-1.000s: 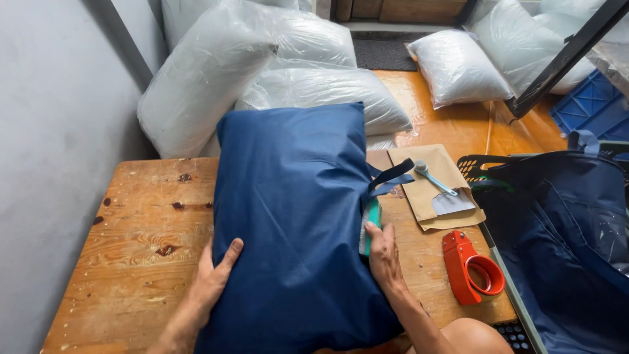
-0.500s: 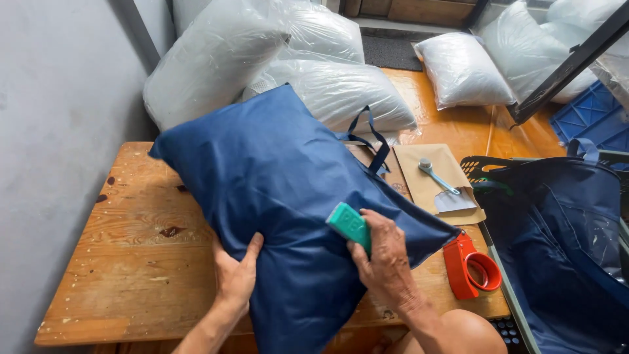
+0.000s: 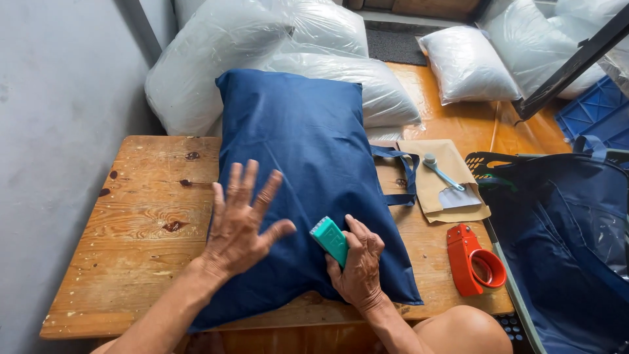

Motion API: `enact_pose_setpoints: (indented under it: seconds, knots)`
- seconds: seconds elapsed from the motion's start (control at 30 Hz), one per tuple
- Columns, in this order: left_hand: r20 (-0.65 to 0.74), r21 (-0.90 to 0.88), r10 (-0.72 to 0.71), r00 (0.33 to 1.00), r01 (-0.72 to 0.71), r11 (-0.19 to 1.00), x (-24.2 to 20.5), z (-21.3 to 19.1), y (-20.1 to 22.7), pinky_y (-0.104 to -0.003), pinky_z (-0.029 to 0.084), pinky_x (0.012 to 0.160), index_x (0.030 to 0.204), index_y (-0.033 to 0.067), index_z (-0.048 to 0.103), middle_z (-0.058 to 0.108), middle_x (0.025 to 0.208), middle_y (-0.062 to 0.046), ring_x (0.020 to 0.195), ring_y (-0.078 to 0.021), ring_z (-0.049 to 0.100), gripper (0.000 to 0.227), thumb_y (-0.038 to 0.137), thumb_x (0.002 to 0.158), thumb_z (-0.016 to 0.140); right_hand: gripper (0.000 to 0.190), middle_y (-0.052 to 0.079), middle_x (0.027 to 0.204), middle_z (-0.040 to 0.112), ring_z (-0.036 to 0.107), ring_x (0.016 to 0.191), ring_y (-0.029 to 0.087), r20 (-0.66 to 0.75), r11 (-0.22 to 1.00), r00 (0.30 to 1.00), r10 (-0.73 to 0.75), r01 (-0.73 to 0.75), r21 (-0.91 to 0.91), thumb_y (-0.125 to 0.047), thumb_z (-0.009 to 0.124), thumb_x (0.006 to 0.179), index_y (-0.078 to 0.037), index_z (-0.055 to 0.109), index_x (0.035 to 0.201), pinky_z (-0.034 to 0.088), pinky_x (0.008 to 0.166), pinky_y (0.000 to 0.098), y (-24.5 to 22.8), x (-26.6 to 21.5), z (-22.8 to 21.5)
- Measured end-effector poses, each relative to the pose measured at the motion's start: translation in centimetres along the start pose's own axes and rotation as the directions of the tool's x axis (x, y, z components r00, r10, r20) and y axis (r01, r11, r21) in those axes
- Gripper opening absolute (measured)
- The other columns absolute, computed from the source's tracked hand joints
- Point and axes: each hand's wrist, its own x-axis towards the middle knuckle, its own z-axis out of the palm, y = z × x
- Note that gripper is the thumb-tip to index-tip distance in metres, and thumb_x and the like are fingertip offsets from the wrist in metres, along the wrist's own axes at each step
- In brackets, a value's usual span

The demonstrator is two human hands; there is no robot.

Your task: The person removes a blue pillow from a plastic bag and uses a green sponge to wipe the entire surface of the pillow. The person repeatedly rubs the sponge over the fabric, covering all sides of the pillow.

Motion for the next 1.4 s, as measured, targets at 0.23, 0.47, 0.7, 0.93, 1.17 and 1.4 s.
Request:
enact_pose_setpoints:
  seconds: [0.23,0.47,0.7,0.93,1.17,1.4]
  knots:
    - [0.07,0.346,0.342,0.937,-0.344,0.873,-3.5,3.7,0.2,-0.082,0.008,0.108,0.167,0.0296,0.016,0.006,0.175,-0.013,0.161,-0.0388,0.002,0.166,0.108,0.036,0.082,0.041,0.025,0.149,0.051,0.054,0.134,0.043,0.117,1.0,0.993,-0.028,0.026,0.016,-0.035,0.06,0.1,-0.005,0.05,0.125,0.038,0.112,0.0517,-1.1,-2.0,-2.2]
    - [0.047,0.366,0.34,0.939,-0.333,0.869,-3.2,5.1,-1.9,-0.085,0.01,0.107,0.165,0.032,0.019,0.009,0.175,-0.012,0.161,-0.0387,0.004,0.157,0.103,0.038,0.078,0.042,0.02,0.144,0.054,0.058,0.129,0.036,0.194,0.965,0.965,-0.176,0.208,-0.159,-0.043,0.061,0.097,-0.009,0.055,0.122,0.039,0.101,0.0455,0.8,-3.5,-2.3]
    - [0.118,0.093,0.298,0.947,-0.31,0.946,-0.4,2.6,-1.0,-0.088,0.002,0.105,0.151,0.0218,0.046,0.031,0.163,-0.018,0.155,-0.0419,0.017,0.132,0.101,0.049,0.073,0.053,0.016,0.148,0.05,0.055,0.13,0.035,0.351,0.999,0.936,-0.033,0.045,-0.028,-0.031,0.076,0.084,-0.01,0.052,0.126,0.037,0.106,0.0464,0.6,-2.3,-2.7]
    - [-0.03,0.087,0.312,0.95,-0.308,0.947,4.6,4.9,3.4,-0.085,0.015,0.111,0.144,0.0237,0.058,0.047,0.155,-0.015,0.152,-0.043,0.03,0.052,0.053,0.103,0.049,0.051,0.0,0.122,0.056,0.056,0.117,0.021,0.39,0.998,0.92,-0.044,0.061,-0.03,-0.041,0.064,0.095,-0.024,0.059,0.143,0.036,0.094,0.0377,5.0,4.9,-8.0]
    - [0.077,0.157,0.425,0.902,-0.432,0.888,2.2,8.0,4.5,-0.087,0.001,0.111,0.162,0.0376,0.031,0.026,0.17,-0.008,0.157,-0.0413,0.013,0.095,0.076,0.079,0.056,0.058,0.006,0.116,0.063,0.059,0.118,0.034,0.594,0.986,0.795,-0.121,0.029,0.162,-0.011,0.073,0.081,-0.025,0.066,0.137,0.047,0.092,0.0478,8.6,-0.5,-6.4]
    - [0.158,0.186,0.412,0.897,-0.437,0.88,1.5,8.5,5.2,-0.087,-0.005,0.11,0.163,0.0379,0.024,0.013,0.173,-0.009,0.158,-0.0416,0.002,0.129,0.089,0.056,0.073,0.069,-0.001,0.123,0.06,0.055,0.124,0.028,0.803,0.981,0.582,0.131,-0.195,-0.019,-0.011,0.076,0.077,-0.037,0.065,0.139,0.05,0.086,0.0446,9.8,-6.1,-9.4]
